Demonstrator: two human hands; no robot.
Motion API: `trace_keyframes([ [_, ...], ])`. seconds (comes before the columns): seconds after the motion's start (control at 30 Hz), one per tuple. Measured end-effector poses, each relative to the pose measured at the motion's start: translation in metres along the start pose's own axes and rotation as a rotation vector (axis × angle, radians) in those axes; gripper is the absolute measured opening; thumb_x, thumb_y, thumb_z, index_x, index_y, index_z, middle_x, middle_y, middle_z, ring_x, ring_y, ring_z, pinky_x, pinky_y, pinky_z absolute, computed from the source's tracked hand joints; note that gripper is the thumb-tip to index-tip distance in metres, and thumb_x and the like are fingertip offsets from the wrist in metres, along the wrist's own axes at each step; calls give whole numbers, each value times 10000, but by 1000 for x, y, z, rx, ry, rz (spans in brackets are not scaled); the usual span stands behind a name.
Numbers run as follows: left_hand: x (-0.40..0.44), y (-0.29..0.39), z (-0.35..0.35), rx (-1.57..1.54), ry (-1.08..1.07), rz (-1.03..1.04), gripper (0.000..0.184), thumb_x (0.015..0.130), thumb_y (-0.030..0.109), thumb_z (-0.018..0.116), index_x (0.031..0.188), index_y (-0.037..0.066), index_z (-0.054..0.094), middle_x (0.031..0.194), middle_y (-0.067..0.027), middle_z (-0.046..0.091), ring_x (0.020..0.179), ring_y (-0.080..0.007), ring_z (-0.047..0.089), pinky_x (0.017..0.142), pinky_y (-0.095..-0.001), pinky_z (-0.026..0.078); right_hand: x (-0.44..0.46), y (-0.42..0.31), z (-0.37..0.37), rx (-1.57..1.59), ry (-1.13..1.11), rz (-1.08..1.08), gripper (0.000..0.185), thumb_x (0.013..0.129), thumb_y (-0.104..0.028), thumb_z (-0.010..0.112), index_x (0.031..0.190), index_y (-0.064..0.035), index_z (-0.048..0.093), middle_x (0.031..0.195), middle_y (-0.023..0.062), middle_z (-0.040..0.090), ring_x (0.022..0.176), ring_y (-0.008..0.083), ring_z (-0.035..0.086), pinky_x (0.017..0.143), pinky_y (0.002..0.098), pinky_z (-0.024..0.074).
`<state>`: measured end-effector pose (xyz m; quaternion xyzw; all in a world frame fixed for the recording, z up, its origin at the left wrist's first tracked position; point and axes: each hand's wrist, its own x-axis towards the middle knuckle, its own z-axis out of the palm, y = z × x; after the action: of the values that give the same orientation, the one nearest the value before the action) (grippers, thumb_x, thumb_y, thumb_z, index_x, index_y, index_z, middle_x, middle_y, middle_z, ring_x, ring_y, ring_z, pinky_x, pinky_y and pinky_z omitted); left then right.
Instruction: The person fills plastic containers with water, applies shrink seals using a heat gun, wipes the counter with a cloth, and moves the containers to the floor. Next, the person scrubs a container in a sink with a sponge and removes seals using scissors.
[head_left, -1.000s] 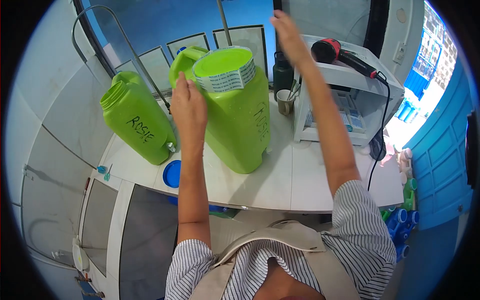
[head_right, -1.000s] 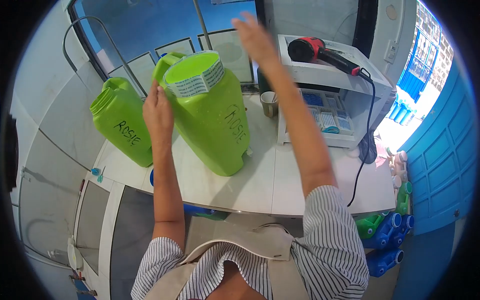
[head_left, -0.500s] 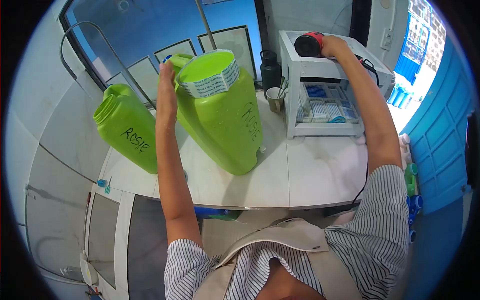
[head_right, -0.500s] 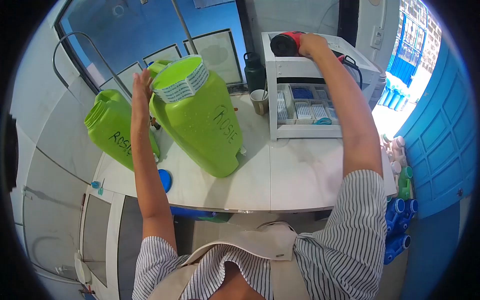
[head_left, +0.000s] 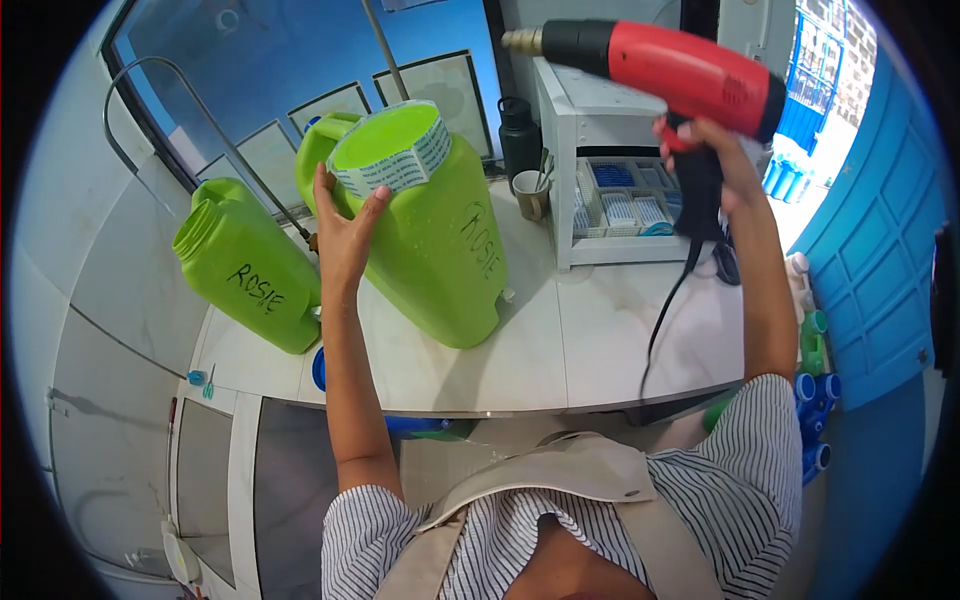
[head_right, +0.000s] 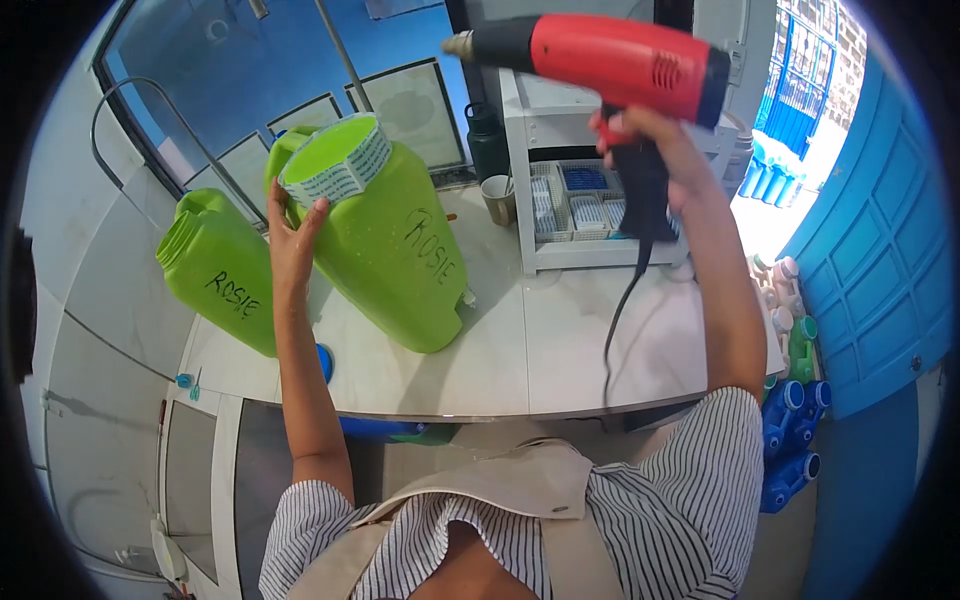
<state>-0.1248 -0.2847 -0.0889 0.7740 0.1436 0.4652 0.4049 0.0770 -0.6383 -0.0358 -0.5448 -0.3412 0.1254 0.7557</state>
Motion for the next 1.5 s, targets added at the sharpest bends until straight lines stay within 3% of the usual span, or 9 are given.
trace_keyframes([
  [0.23, 5, -3, -2, -63, -5, -35, 957, 701, 421, 734, 1373, -44, 236, 1356, -266, 338, 1279, -330, 334, 1034, -388, 296, -65, 20, 33, 241, -55, 226, 411, 661, -139, 580, 1004, 78, 519, 799, 172, 593, 546, 191, 599, 490, 283, 529],
  [0.67, 0, 8, -4, -115, -21, 11, 880, 710, 400, 735, 1303, -100, 320, 1280, -253, 423, 1221, -308, 399, 1014, -370, 316, -53, 4, 45, 297, -60, 331, 318, 713, -133, 571, 967, 54, 530, 778, 145, 590, 561, 168, 598, 491, 258, 532],
  [0.93, 1, -4, -3, 31, 50, 1, 878, 671, 458, 737, 1258, -99, 396, 1285, -254, 412, 1216, -328, 403, 1020, -386, 306, -7, -33, 72, 137, -91, 320, 302, 741, -156, 589, 956, 46, 523, 757, 131, 595, 532, 151, 586, 478, 253, 537],
  [1.17, 1, -10, 0, 6, 54, 98, 786, 703, 404, 733, 1242, -73, 419, 1260, -220, 403, 1223, -321, 347, 1025, -387, 279, 21, -53, 107, -48, -139, 306, 320, 712, -146, 666, 934, 34, 521, 739, 130, 621, 505, 140, 599, 478, 233, 541],
  [1.5, -6, -2, 2, 6, 63, 118, 781, 706, 369, 741, 1284, -46, 419, 1213, -174, 402, 1193, -298, 321, 1019, -380, 262, 13, -75, 149, -205, -287, 251, 235, 755, -183, 633, 875, 4, 557, 734, 106, 615, 521, 104, 603, 463, 201, 531],
])
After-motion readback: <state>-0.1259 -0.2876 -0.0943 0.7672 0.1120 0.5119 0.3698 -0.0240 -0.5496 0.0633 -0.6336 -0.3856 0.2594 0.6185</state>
